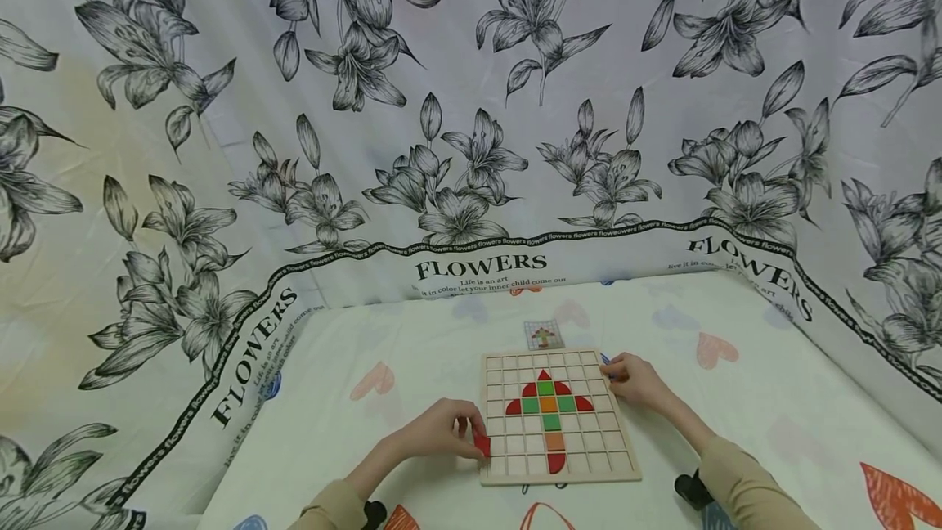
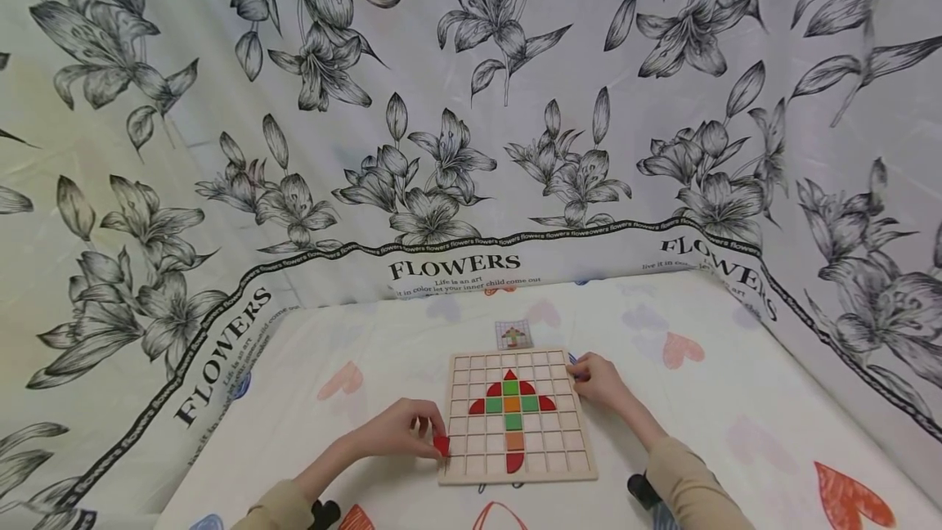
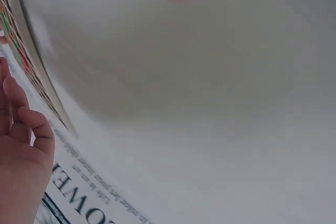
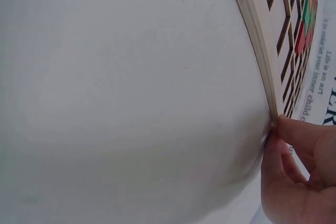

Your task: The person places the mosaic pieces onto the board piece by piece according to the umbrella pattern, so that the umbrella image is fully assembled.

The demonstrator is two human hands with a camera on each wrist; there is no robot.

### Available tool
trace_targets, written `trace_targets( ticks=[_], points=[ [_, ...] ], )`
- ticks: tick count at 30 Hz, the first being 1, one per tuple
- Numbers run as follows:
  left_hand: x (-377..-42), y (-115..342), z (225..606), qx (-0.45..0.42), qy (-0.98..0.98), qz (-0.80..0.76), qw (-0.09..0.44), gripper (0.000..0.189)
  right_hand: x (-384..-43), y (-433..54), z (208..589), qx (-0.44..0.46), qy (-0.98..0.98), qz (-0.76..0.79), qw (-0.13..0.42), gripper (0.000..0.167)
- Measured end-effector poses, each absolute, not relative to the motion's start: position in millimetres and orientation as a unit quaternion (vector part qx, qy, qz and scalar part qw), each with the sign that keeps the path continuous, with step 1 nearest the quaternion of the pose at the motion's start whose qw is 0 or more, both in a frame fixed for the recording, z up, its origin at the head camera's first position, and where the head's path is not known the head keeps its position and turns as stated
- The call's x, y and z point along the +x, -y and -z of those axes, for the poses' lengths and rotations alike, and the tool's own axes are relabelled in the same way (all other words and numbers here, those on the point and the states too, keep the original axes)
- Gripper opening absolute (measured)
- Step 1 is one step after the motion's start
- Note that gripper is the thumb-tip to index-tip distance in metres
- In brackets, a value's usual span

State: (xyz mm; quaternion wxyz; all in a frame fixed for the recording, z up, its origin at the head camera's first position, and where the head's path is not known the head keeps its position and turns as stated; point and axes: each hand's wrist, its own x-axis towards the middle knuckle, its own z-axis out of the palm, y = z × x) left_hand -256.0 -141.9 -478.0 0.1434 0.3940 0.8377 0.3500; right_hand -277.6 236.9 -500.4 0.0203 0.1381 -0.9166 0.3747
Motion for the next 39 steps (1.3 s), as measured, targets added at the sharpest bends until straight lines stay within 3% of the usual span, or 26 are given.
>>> trace_targets(
  ticks=[6,15,21,39],
  points=[
    [-254.4,106.1,476.7,0.421,-0.835,-0.325,0.142,0.019,-287.5,-251.2,519.9,0.187,0.901,-0.389,0.051,0.031],
    [-243.3,66.8,480.1,0.439,-0.854,-0.239,0.142,0.019,-275.4,-233.9,497.1,0.120,0.923,-0.365,0.020,0.032],
    [-240.3,61.1,483.6,0.446,-0.860,-0.221,0.113,0.019,-276.0,-232.6,499.5,0.114,0.923,-0.368,0.017,0.031],
    [-240.1,59.0,483.0,0.428,-0.863,-0.237,0.127,0.016,-276.4,-233.5,498.5,0.112,0.925,-0.362,0.011,0.032]
  ],
)
